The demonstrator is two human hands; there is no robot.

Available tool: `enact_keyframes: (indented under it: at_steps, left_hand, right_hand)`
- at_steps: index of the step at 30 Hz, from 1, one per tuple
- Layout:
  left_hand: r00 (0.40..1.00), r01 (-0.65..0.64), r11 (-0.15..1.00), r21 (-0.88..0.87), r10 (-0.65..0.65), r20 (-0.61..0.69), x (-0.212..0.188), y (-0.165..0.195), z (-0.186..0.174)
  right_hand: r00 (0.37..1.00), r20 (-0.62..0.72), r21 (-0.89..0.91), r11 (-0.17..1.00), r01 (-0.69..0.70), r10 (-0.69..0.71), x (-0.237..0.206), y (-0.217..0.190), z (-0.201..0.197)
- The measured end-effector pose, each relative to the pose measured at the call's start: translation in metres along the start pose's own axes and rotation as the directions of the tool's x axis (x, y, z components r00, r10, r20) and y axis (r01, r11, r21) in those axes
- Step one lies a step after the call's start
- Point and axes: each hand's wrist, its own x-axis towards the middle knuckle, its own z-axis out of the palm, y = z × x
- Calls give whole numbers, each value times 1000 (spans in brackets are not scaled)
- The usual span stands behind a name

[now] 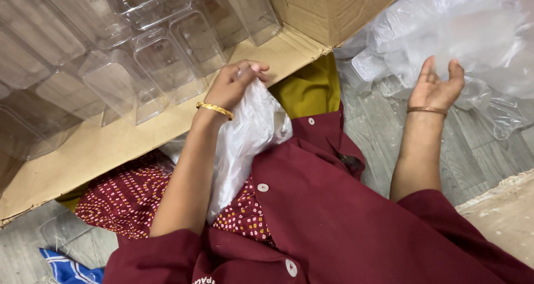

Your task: The person sits on the floor in front of an open cardboard box and packs clear plastic containers into white plastic bags one at a time, then places each bagged container back into the box. They open a bag, insert a container, and set the filled bag aside with the others.

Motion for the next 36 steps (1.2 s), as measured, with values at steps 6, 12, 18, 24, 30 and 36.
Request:
enact_keyframes:
  at_steps: [6, 12, 18, 24, 30, 36]
  left_hand:
    - [990, 112, 971, -210, -128, -63, -5, 0, -6]
    - [989, 23, 965, -262, -60, -134, -13, 7, -12]
    - [970, -68, 998, -1, 66, -232, -31, 1, -28]
    - [974, -96, 992, -78, 78, -215, -31, -22, -31]
    - [950, -60, 850, -524, -112, -290, -50, -22, -72]
    - [875, -94, 992, 89, 125, -468, -52, -12, -129]
  right_hand:
    - [855, 516, -305, 942, 142, 39, -104, 63, 78]
    - [484, 628, -691, 722, -14, 610, -227, 141, 148]
    - [577, 572, -774, 617, 143, 583, -232, 163, 154]
    - [542, 571, -691, 718, -88, 616, -230, 179, 173]
    - [169, 523, -663, 524, -535, 835, -221, 177, 188]
    - [309, 659, -475, 698, -536, 686, -214, 222, 232]
